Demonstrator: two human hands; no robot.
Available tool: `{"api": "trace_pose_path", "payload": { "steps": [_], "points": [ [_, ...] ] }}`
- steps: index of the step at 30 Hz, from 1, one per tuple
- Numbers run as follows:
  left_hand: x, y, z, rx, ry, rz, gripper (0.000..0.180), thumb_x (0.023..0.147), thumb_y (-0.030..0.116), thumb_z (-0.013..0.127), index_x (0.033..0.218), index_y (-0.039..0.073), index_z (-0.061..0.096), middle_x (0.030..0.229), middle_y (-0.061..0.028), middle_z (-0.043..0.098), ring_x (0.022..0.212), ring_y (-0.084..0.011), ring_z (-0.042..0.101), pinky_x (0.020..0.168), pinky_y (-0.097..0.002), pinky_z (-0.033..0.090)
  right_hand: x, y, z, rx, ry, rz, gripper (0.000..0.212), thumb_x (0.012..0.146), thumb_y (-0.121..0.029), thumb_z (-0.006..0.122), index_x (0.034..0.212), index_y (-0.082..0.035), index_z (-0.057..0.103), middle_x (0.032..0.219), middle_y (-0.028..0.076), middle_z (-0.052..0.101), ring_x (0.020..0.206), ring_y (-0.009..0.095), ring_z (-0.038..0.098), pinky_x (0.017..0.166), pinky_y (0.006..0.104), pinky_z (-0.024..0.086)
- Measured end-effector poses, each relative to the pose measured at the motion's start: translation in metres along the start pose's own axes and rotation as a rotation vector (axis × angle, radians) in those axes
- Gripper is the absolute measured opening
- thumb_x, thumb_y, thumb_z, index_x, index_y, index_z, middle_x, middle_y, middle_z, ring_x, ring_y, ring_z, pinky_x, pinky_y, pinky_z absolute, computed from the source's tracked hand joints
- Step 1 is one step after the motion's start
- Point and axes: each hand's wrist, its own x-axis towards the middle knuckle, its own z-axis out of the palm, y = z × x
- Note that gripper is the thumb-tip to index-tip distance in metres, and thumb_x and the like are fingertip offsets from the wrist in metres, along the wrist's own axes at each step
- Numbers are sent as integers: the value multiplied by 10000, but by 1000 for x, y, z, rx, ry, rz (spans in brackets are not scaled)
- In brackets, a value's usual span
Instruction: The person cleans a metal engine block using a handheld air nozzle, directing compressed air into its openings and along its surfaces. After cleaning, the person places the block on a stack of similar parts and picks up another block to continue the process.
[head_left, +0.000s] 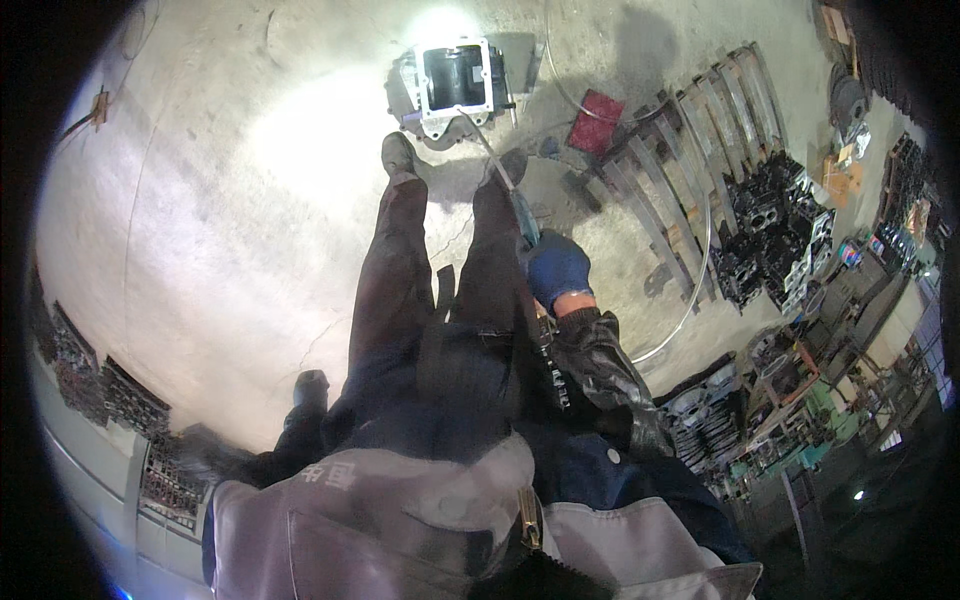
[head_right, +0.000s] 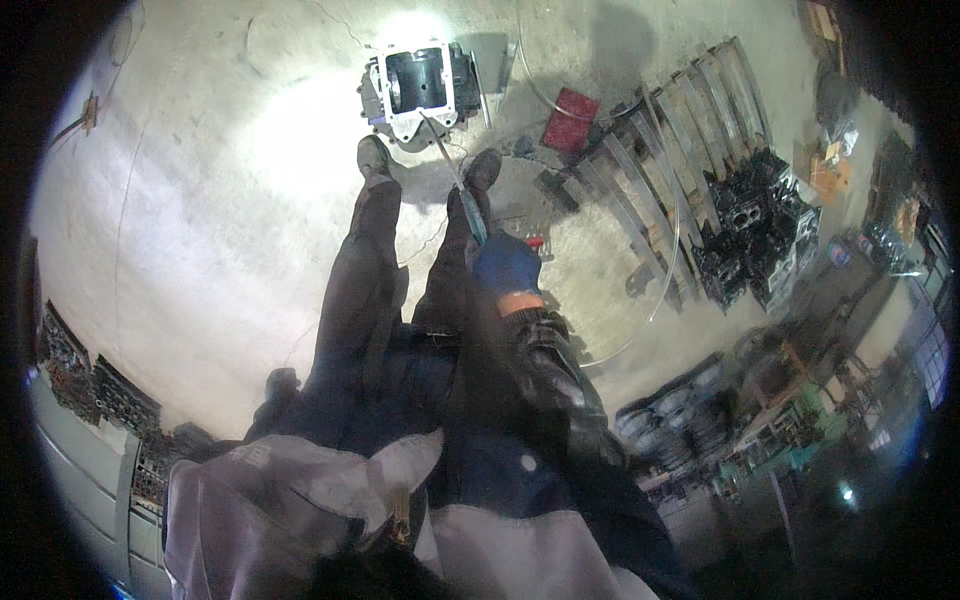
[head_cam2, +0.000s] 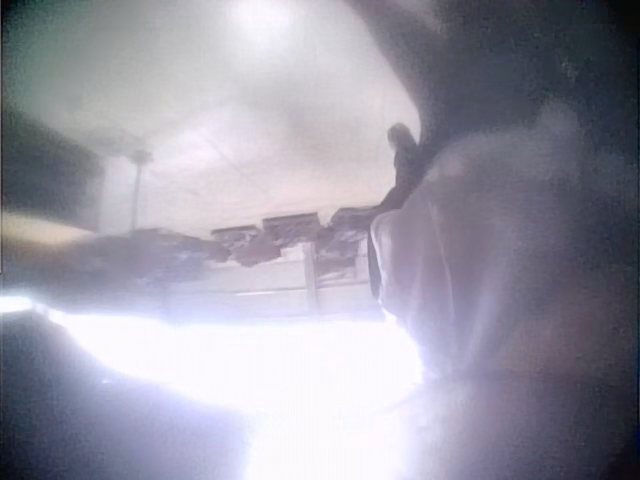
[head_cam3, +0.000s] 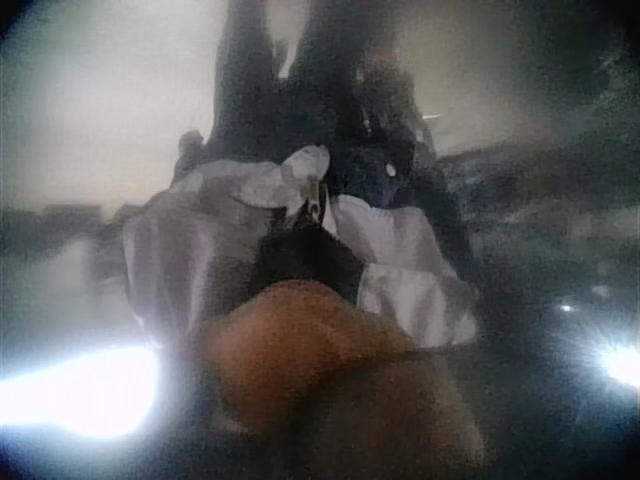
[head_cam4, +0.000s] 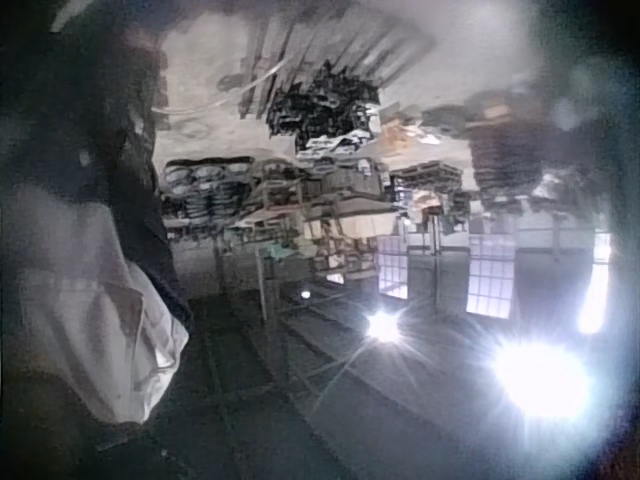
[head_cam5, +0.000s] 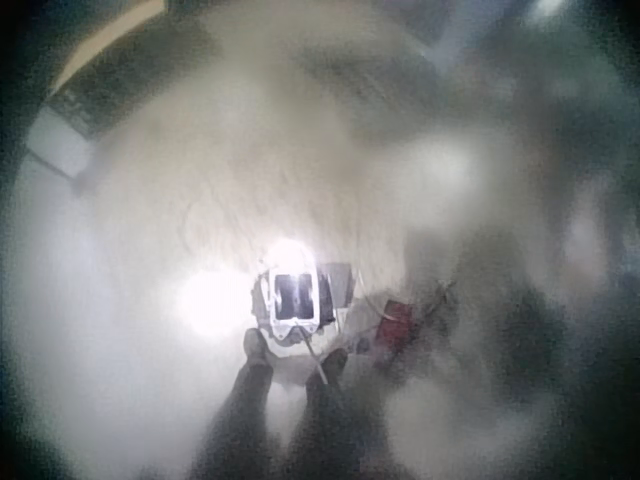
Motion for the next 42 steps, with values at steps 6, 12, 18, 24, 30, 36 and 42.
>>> {"api": "trace_pose_path", "payload": {
  "steps": [6,12,18,24,30,36,42],
  "points": [
    [4,10,14,31,-25,-342,310,905,288,536,712,83,667,591,-71,627,516,-196,580,508,-393,454,-2,-8,0,-36,-3,24,474,969,-493,571,1038,-61,753,978,246,743,960,452,709,848,523,560],
    [1,-5,23,-52,17,-145,312,917,297,543,723,84,665,593,-65,621,478,-178,547,469,-370,436,0,-10,-7,-29,5,22,488,967,-500,573,1059,-61,763,999,253,742,973,456,709,851,524,559],
    [7,-31,15,-150,33,5,242,931,261,573,788,87,664,626,-59,616,485,-155,526,456,-345,418,-1,-9,-3,39,-10,47,483,960,-501,585,1055,-64,768,1004,242,748,987,443,716,861,516,566],
    [6,26,-8,-391,62,-526,196,944,253,589,871,79,641,670,-56,626,491,-143,518,450,-321,408,4,17,-5,39,28,113,517,967,-518,563,1050,-51,769,1019,224,760,1001,441,728,890,513,572],
    [8,45,-14,-165,-16,-328,198,942,241,578,877,67,647,663,-58,622,496,-143,518,463,-315,419,-8,28,-8,88,39,102,480,973,-490,573,1070,-54,749,1029,254,737,1007,460,700,871,521,554],
    [14,19,-12,-76,-48,-132,182,930,221,574,873,68,654,671,-57,631,499,-148,523,468,-319,426,-7,34,-6,99,31,162,471,956,-492,590,1062,-69,769,1025,232,752,997,438,725,880,516,571],
    [13,25,-18,-357,-16,-438,192,934,239,592,879,69,662,658,-46,626,499,-154,537,463,-327,426,-2,37,-3,119,18,93,467,971,-495,587,1047,-72,768,996,241,746,977,445,713,844,515,564]
  ]
}}
